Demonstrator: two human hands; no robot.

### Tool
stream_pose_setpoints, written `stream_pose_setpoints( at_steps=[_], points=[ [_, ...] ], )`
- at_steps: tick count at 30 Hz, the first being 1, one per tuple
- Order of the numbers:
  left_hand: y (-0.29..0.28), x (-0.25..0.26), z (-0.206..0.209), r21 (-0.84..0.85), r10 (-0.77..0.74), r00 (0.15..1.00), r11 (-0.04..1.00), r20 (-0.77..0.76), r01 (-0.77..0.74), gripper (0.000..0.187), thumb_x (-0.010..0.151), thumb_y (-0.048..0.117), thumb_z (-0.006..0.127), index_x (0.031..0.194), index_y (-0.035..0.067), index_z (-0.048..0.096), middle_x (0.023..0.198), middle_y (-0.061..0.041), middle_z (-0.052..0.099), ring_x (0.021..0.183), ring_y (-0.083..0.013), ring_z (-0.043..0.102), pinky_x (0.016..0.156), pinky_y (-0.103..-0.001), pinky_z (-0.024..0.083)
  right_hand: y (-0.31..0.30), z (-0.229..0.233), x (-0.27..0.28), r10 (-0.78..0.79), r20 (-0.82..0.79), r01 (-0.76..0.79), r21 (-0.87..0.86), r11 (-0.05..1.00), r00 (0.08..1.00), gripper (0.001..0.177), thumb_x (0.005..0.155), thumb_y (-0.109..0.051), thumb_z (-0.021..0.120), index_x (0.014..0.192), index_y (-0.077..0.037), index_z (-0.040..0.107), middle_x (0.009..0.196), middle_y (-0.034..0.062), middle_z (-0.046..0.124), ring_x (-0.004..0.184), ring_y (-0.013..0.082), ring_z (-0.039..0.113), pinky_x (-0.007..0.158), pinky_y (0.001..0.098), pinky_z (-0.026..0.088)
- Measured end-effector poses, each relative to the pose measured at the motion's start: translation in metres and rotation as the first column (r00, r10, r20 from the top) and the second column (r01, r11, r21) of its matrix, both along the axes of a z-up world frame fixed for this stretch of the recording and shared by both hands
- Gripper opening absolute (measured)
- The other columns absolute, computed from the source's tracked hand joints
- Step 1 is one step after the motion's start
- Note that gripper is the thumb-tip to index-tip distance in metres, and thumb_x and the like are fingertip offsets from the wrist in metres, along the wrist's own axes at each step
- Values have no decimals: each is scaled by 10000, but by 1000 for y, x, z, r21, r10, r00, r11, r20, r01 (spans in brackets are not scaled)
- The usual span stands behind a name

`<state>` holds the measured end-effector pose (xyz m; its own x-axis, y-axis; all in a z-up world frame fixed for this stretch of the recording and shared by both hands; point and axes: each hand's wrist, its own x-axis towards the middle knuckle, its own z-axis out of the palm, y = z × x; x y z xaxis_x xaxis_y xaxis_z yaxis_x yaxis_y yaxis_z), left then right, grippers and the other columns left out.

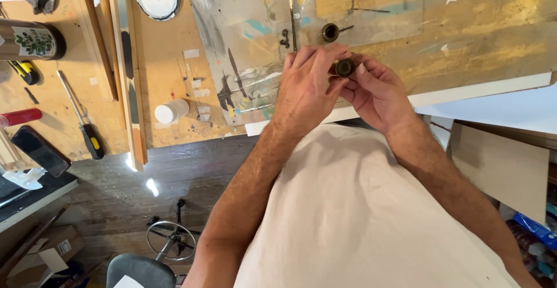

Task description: Staining a small wooden part and using a paint roller on a surface

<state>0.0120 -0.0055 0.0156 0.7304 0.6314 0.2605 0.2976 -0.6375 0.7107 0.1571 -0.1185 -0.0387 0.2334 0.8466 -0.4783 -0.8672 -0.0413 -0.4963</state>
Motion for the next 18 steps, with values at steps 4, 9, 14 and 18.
stream_pose_setpoints(
  at_steps=[4, 9, 14, 18],
  points=[
    [0, -1, -7, 5, -4, 1000, 1000, -9, 4, 590, 815, 164, 873, 1317, 163, 564, 1135, 28, 719, 1125, -173, 615, 947, -336, 453, -1, -1, 1, -2, -24, 2, 17, 1000, 1000, 195, 1017, -88, 615, 1183, 13, 627, 1141, 232, 721, 1027, 318, 758, 950, 343, 604],
    [-1, 0, -6, -15, -12, 999, 1000, -30, 12, 586, 823, 156, 871, 1319, 156, 559, 1163, 12, 712, 1149, -186, 613, 945, -351, 464, -1, 7, 1, 11, -4, -11, 36, 999, 1000, 222, 1003, -84, 632, 1205, 8, 628, 1150, 233, 723, 1039, 321, 757, 958, 352, 600],
    [5, -4, -20, -78, 3, 994, 997, -107, -11, 744, 854, 207, 933, 1431, 109, 474, 1403, -112, 633, 1275, -279, 621, 1020, -480, 528, 2, 16, 11, 88, 48, -90, 55, 994, 995, 400, 1007, -123, 674, 1352, 58, 581, 1282, 288, 668, 1027, 256, 723, 987, 358, 627],
    [16, -9, -46, -151, 134, 988, 978, -74, -144, 699, 840, 176, 941, 1392, 70, 526, 1331, -107, 659, 1221, -250, 625, 1064, -424, 522, 8, 17, 24, 51, 129, -50, -4, 999, 990, 355, 1004, -73, 664, 1341, 23, 611, 1277, 246, 695, 1089, 261, 734, 965, 299, 645]
  ],
)
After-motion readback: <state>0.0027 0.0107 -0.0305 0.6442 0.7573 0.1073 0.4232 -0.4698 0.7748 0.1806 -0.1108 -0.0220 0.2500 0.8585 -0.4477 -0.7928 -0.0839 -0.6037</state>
